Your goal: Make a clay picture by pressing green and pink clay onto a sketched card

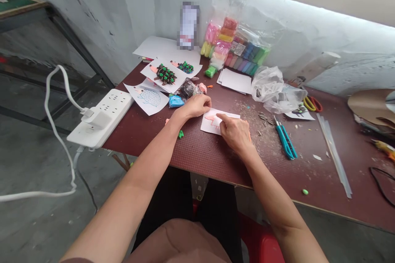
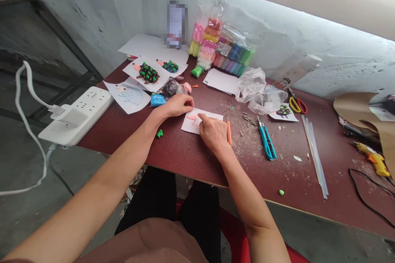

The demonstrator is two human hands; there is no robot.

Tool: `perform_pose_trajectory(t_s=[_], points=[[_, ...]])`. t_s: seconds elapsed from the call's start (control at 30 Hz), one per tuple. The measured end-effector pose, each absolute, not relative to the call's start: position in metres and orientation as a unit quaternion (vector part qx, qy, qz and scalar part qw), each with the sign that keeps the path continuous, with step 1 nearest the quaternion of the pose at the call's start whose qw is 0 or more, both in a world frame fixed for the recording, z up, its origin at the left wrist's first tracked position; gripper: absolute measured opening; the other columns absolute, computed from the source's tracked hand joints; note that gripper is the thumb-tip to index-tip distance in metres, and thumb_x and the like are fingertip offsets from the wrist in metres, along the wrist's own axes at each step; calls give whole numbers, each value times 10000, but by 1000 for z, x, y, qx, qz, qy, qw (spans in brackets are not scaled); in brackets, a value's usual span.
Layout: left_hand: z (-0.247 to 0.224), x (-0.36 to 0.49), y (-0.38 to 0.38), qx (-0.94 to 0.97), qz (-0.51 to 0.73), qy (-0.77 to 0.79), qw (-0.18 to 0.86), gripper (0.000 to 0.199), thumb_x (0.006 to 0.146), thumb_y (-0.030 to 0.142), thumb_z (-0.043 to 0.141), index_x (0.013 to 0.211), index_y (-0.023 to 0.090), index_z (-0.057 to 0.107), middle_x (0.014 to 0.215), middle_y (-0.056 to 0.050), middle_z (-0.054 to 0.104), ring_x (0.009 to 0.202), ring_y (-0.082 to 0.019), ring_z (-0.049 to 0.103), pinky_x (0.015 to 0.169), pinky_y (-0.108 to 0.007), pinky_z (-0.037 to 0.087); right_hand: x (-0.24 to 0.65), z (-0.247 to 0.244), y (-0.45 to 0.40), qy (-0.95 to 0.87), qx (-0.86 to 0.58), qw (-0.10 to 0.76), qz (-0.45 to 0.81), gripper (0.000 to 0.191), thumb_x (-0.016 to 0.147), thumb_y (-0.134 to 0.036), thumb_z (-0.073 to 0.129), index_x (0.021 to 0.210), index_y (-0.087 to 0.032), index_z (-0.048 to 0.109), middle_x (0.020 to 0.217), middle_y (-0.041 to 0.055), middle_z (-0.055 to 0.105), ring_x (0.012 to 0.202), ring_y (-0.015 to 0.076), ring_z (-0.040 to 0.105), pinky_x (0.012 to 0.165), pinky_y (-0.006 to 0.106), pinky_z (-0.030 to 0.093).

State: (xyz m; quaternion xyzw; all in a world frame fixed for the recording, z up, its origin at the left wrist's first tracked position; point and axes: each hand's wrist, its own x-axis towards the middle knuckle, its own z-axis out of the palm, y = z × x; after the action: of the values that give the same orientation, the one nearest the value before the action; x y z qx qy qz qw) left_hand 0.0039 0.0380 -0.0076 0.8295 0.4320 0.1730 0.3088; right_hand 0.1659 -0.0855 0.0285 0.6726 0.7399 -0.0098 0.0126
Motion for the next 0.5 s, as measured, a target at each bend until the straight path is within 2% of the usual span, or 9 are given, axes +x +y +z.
perform_pose_trajectory(t_s=[0.1, 0.3, 0.5], points=[[-9, 3, 39, 829, 178, 427, 314, 140, 791, 123, 615, 830, 146, 748, 795, -36, 714, 712, -161, 586, 690, -281, 421, 168, 29, -86, 748, 663, 18, -15, 519, 977, -199, 395, 1388, -265, 704, 1035, 100, 827, 877, 223, 723, 670, 298, 359], [-10, 4, 39, 828, 181, 428, 315, 115, 796, 118, 629, 817, 150, 738, 783, -31, 704, 705, -158, 580, 680, -279, 403, 161, 27, -87, 770, 633, 63, -47, 559, 1005, -194, 388, 1512, -304, 594, 1072, 107, 819, 899, 235, 733, 693, 305, 371], [-9, 4, 38, 824, 184, 430, 319, 88, 796, 124, 642, 798, 157, 724, 775, -27, 701, 707, -160, 583, 670, -283, 394, 160, 28, -86, 758, 648, 53, -43, 571, 1001, -181, 391, 1533, -276, 576, 1085, 121, 815, 905, 239, 733, 725, 311, 390]])
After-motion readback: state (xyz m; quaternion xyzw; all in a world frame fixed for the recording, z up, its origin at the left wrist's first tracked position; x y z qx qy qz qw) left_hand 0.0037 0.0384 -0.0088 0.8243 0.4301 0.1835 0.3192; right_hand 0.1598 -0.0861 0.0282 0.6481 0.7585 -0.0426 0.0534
